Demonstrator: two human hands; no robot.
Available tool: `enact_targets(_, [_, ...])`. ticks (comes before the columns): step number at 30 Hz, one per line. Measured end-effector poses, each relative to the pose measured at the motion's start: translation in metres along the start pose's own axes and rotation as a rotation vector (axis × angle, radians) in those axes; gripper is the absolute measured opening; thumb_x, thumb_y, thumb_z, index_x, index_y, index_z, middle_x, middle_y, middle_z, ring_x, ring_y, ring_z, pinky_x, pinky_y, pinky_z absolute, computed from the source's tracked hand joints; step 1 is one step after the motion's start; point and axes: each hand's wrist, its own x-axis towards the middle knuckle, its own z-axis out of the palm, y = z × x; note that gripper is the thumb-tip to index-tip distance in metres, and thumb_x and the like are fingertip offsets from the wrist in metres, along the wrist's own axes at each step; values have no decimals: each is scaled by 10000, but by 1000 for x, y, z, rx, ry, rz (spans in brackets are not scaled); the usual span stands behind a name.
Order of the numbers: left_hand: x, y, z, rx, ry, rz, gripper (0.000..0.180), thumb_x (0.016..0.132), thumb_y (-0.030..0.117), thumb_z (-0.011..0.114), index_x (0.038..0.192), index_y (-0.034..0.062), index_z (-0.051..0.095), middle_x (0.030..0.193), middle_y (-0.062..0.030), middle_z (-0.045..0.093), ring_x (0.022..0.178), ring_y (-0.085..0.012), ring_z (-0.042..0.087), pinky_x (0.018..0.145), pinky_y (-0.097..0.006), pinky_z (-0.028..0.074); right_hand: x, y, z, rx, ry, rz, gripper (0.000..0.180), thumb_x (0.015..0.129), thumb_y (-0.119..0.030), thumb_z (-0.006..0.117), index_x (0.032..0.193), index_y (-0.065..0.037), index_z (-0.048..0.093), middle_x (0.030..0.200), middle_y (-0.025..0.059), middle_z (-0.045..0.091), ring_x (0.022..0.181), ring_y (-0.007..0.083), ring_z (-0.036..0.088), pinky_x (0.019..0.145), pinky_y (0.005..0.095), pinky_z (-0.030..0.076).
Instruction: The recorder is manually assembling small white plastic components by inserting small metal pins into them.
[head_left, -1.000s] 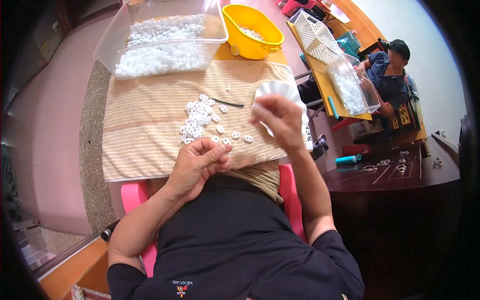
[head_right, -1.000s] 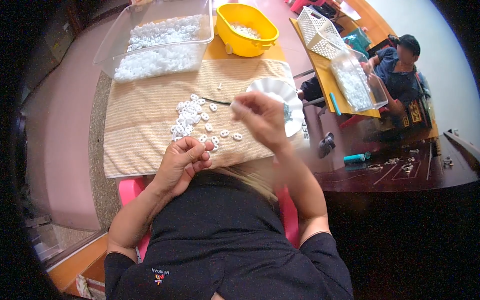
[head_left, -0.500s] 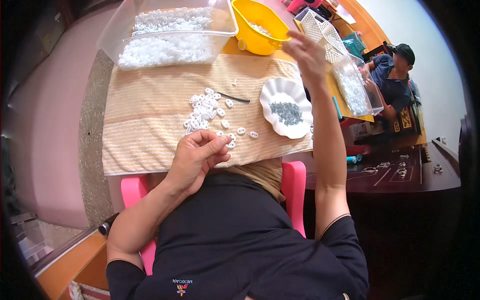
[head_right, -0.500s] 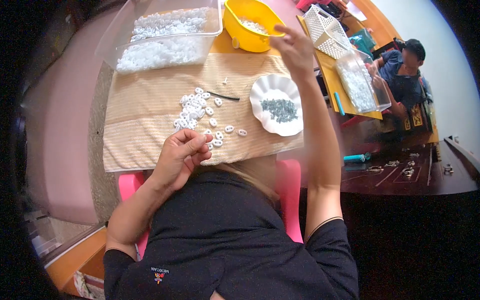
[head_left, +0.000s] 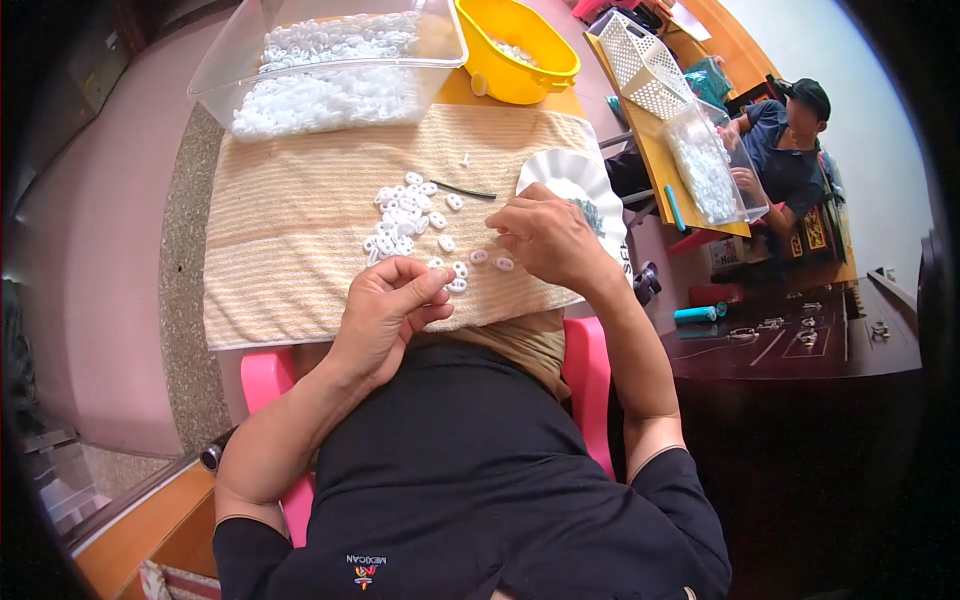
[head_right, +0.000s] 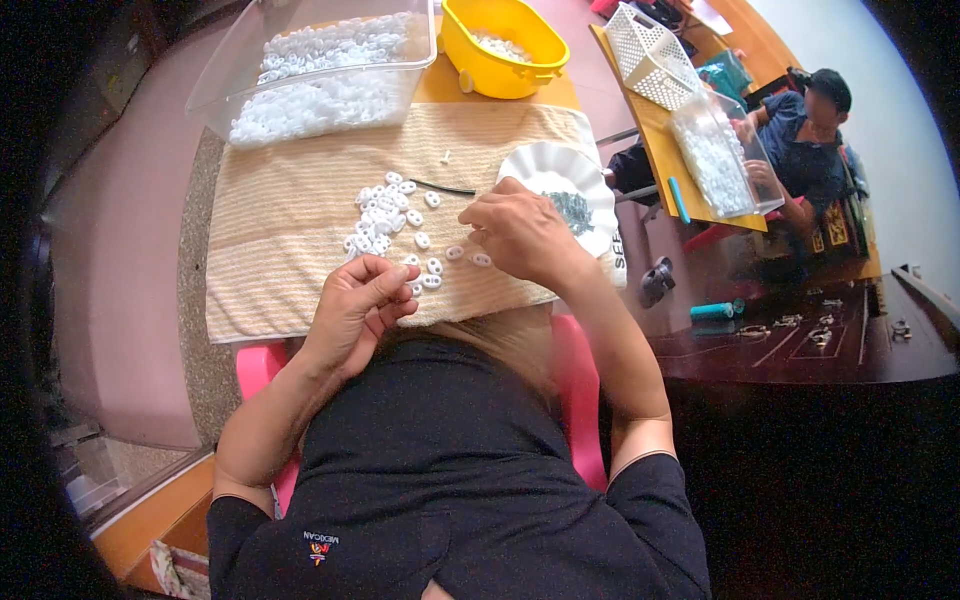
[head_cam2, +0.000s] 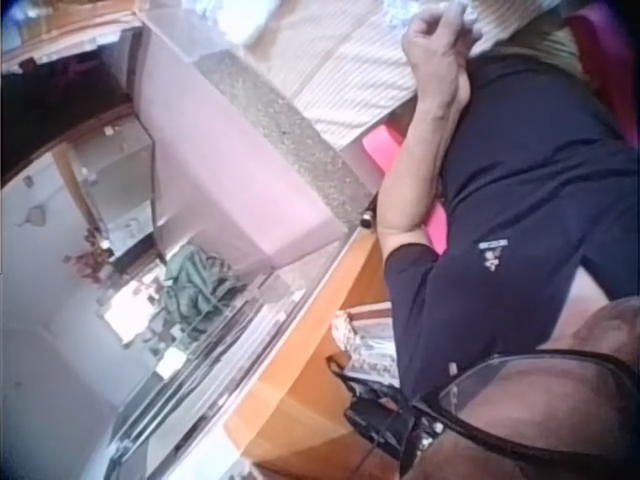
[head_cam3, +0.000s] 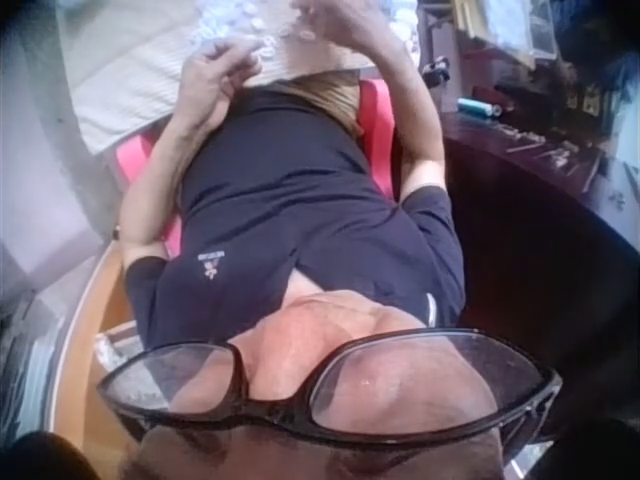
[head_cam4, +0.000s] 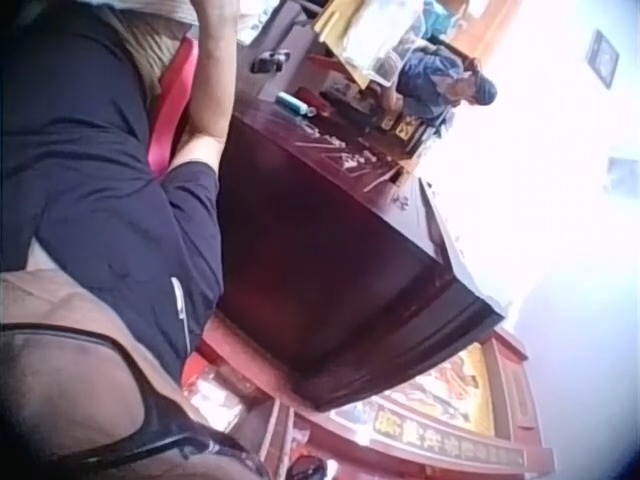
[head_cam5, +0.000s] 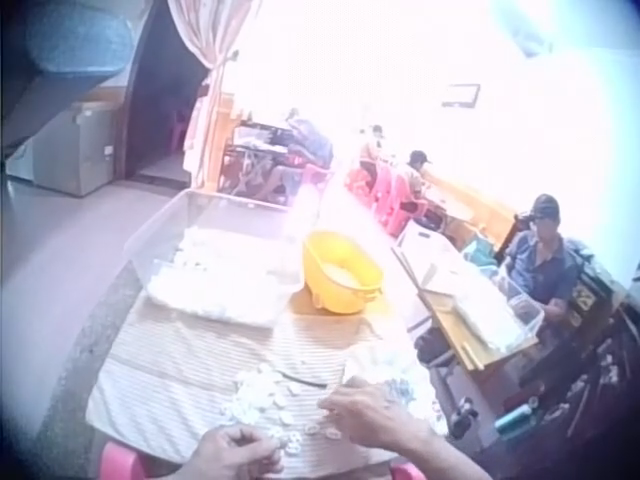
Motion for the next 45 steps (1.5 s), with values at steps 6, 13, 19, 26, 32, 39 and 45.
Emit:
enact_targets(6, [0,3,0,5,-5,22,117,881,135,678,870,42,608,912,-72,674,740,-95,630,701,-241,569,4,1,10,-149,-28,-55,176,729,-90,639,896,-74,693,882,88,681,937,287,596,839,380,479])
enact_targets(13, [0,3,-1,21,-7,12,124,883,137,676,873,40,599,915,-72,671,745,-94,630,709,-240,572,6,-3,14,-259,-82,-57,105,770,-145,659,837,-67,678,797,82,655,880,286,582,809,381,466])
enact_targets(19, [1,4,-2,3,3,27,117,889,128,667,878,37,594,923,-77,673,746,-101,632,705,-245,571,3,-7,13,-258,17,-95,118,769,-84,642,877,-46,669,864,96,633,922,289,567,816,380,466])
enact_targets(26, [1,5,-4,-4,14,29,102,898,116,651,881,36,589,948,-89,671,743,-105,628,703,-245,567,5,-8,18,-44,132,-53,127,794,-103,654,883,-20,616,923,135,624,949,303,568,834,385,474])
enact_targets(32, [2,8,-5,-19,41,54,85,896,103,651,881,44,591,970,-91,663,747,-100,623,715,-244,564,11,-9,22,181,274,-134,92,792,-47,660,850,-13,598,808,141,635,799,318,627,716,396,498])
enact_targets(39, [5,15,-9,-52,72,115,70,893,91,651,873,52,597,950,-84,662,745,-97,623,710,-251,571,6,-15,25,374,307,-65,72,787,-20,671,842,-12,626,788,152,649,754,317,653,663,368,510])
enact_targets(45, [6,26,-12,13,116,253,62,880,73,663,887,35,614,945,-88,667,728,-98,622,699,-248,563,1,-17,35,393,262,-129,95,797,26,674,868,10,613,818,125,652,744,232,651,672,311,512])
